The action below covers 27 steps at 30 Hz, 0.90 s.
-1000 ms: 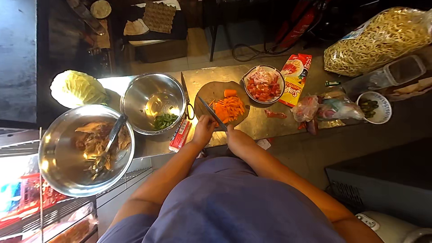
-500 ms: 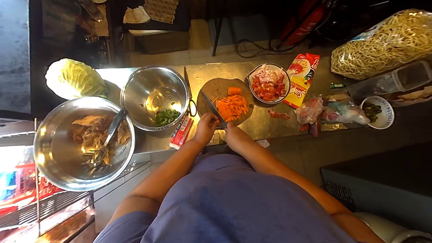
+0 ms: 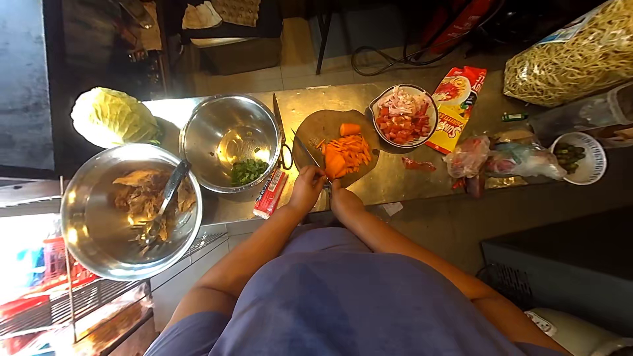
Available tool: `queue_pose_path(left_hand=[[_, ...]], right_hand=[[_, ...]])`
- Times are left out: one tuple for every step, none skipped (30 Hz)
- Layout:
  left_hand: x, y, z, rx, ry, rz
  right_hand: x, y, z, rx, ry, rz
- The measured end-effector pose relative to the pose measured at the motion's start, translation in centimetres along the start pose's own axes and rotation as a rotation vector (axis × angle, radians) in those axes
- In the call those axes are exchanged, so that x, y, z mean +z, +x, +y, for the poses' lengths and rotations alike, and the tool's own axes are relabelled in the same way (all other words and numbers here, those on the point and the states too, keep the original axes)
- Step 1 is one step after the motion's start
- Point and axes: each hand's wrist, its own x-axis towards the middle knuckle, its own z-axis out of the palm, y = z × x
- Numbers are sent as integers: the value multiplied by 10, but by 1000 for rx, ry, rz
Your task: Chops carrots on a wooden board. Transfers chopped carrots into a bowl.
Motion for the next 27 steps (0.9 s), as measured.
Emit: queue_pose_path(left_hand=[[1,0,-1,12,4,-2],[2,-2,-1,15,9,-9],[2,-2,0,14,14,-13],[1,-1,-1,12,13,-11],[0,0,-4,3,12,-10],[-2,1,-5,-22,14,-23],[-5,3,-4,-53,17,-42],[-8,5,-2,-76,28,-64],[-10,8,-1,-85,45,-88],[-12,12,-2,-76,71,-114],[-13,16,-3,-51,111,-145],[-13,21,-4,-25,155,-180],[-14,26,-3,2,192,-215],[-15,31,-1,20,224,-251],[-16,34,2,19,252,-289],[-17,36,5,10,279,-326],[-19,39,9,-3,295,-363],[-21,41,11,-13,298,-398],[-23,43,11,-20,288,-429],[-25,44,12,-37,263,-456],[-28,47,15,-71,232,-476],[-29,50,19,-106,200,-481],[-29,54,22,-134,173,-475],[-28,58,24,-151,154,-463],[-26,61,25,-165,144,-450],[-22,63,26,-185,143,-437],[-17,65,28,-213,155,-419]], right_hand=[[0,1,3,-10,5,2],[0,2,8,-26,9,8],[-2,3,12,-48,13,13],[-6,2,14,-72,17,22],[-11,0,16,-99,15,31],[-16,-5,18,-122,15,43],[-22,-11,20,-139,18,54],[-27,-18,22,-148,26,68],[-33,-23,26,-155,32,89],[-37,-28,30,-159,39,115],[-41,-31,36,-159,51,144],[-44,-33,43,-155,62,169],[-46,-34,49,-151,78,195],[-49,-35,56,-139,96,212],[-50,-36,62,-123,111,222],[-51,-36,68,-110,124,231],[-51,-36,73,-105,134,241],[-52,-36,78,-95,142,244],[-51,-36,81,-83,147,243],[-51,-36,84,-74,154,241],[-51,-36,87,-68,162,243],[-51,-35,89,-65,172,248],[-51,-35,91,-63,180,254],[-51,-35,92,-60,181,259],[-51,-34,93,-56,177,261],[-50,-35,93,-54,175,263],[-50,-36,94,-50,176,264]])
